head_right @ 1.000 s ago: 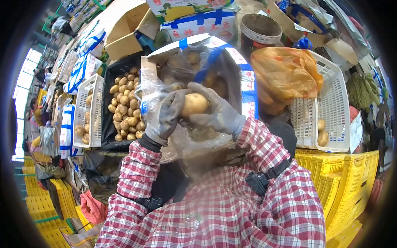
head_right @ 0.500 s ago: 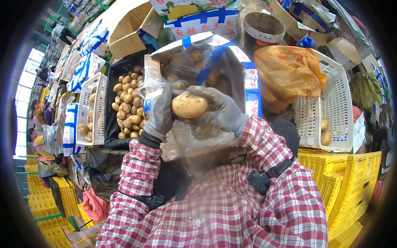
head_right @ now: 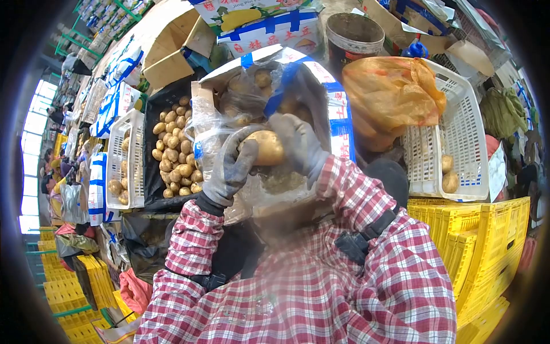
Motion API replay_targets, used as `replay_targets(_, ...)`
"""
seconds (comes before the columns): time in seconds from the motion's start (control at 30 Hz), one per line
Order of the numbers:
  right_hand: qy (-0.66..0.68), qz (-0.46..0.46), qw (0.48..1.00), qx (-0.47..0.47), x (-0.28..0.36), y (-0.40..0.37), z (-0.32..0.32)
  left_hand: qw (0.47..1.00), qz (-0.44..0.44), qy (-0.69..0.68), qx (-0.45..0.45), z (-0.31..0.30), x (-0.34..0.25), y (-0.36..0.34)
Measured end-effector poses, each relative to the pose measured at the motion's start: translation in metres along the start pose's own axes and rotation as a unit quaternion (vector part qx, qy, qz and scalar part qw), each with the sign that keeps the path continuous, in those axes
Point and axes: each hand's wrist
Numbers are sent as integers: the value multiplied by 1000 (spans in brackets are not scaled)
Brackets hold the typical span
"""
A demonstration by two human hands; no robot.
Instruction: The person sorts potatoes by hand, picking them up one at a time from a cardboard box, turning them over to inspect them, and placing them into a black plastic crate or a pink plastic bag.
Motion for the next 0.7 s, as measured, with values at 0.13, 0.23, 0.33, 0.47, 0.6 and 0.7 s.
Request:
replay_targets(0.13, -41, 78, 996, -24, 25, 0, 4, 999, 21, -28, -5, -8, -14, 2)
replay_targets(0.23, -221, -63, 970, 79, 17, -9, 5, 996, 87, 4, -22, -10, -18, 4)
replay_targets(0.33, -141, -4, 989, 54, 15, -14, 7, 997, 80, 19, -7, -4, -9, 3)
replay_targets(0.47, -105, 2, 992, 77, 15, -9, 4, 965, -90, -241, 49, -6, 1, -6)
replay_targets(0.6, -118, -80, 979, 149, 27, -11, 27, 993, 77, -80, -31, -9, 1, 3)
replay_targets(0.7, -115, 14, 985, 127, 4, -11, 11, 987, -58, -148, -1, -8, -7, 1)
Point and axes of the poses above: each hand's wrist, its own y-axis towards the middle knuckle, its own z-axis out of the palm, x = y × z, and after that the axes turned 5 degrees about -x, right-handed
